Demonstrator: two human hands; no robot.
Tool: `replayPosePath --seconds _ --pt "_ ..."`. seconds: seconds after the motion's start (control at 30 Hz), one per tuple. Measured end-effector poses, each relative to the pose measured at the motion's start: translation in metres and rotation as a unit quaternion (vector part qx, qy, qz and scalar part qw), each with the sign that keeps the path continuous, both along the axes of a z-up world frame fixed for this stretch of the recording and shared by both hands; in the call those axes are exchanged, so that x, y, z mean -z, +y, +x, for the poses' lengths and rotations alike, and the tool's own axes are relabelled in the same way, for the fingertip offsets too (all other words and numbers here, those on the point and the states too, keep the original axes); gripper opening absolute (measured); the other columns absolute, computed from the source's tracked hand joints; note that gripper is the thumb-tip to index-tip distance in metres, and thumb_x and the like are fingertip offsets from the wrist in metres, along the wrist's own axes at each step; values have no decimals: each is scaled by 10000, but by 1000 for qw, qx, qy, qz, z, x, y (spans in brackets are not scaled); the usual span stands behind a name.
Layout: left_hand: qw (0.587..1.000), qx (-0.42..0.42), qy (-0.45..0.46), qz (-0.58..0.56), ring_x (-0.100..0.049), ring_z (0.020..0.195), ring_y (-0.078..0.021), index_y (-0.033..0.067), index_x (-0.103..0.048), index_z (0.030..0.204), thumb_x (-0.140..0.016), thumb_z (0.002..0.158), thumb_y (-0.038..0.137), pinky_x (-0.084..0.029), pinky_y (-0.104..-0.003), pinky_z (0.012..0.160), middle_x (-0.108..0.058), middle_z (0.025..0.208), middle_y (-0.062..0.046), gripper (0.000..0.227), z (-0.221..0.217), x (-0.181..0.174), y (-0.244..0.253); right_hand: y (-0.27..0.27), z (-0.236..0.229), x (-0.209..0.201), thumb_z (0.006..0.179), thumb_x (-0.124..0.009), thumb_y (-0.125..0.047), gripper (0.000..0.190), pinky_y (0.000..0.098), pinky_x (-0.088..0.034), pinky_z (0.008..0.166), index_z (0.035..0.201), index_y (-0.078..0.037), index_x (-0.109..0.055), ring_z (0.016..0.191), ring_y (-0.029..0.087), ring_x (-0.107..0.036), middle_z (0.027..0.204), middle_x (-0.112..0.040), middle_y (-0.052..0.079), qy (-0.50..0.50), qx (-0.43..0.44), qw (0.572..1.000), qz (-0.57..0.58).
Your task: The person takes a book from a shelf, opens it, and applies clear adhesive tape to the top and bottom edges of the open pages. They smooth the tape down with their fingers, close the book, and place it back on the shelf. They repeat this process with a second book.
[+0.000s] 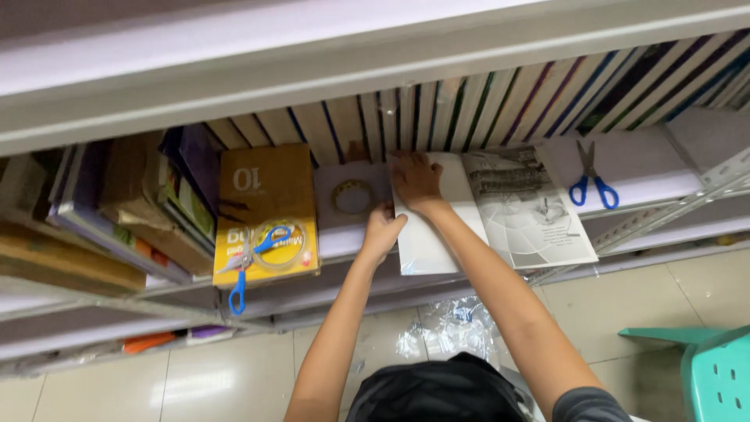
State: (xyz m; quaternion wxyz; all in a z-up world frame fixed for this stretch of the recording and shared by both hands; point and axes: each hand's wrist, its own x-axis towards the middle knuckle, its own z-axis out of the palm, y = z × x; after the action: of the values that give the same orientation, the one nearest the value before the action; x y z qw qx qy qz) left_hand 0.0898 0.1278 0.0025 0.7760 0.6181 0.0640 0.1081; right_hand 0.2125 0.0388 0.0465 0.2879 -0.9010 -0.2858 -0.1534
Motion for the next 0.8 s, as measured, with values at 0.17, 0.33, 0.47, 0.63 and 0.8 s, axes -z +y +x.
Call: replayPosePath --seconds 0.17,0.33,0.47,0.63,0.8 --pt "996 29 17 -83 -667 1025 -247 -64 -471 1400 -633 794 -65 -564 -349 861 -655 1220 -182 628 10 -25 -12 5 4 1 956 -518 -440 467 635 -316 919 1280 -138 -666 1258 380 -452 1377 -568 100 16 7 999 -52" --pt "997 36 0 -75 -640 1083 -247 39 -334 1554 -608 754 -84 -563 -346 868 -590 1361 -164 855 12 -52 -24 -7 21 -4 999 -510 -453 410 604 -358 992 1174 -156 -732 1263 379 -480 1338 -614 97 60 0 997 -48" --pt "997 44 -34 -51 -625 1163 -256 22 -327 1582 -603 753 -89 -540 -346 932 -567 1430 -162 881 20 -69 -21 -59 5 -40 999 -609 -281 312 449 -497 996 1242 -108 -703 1188 333 -625 1273 -682 142 67 -72 976 193" --pt "993 87 -77 -9 -581 1261 -223 30 -290 1606 -596 783 -65 -485 -320 1015 -532 1490 -137 883 26 -105 -46 -180 -22 -52 976 -667 -300 322 407 -523 1023 1235 -118 -727 1189 325 -658 1252 -729 152 21 37 992 121" --pt "987 135 -88 16 -604 1167 -195 19 -402 1552 -631 861 91 -495 -286 979 -605 1408 -134 731 63 -119 -107 -270 -52 -49 872 -692 -502 560 623 -271 1046 1322 -168 -700 1381 397 -421 1434 -559 194 35 77 986 -143"
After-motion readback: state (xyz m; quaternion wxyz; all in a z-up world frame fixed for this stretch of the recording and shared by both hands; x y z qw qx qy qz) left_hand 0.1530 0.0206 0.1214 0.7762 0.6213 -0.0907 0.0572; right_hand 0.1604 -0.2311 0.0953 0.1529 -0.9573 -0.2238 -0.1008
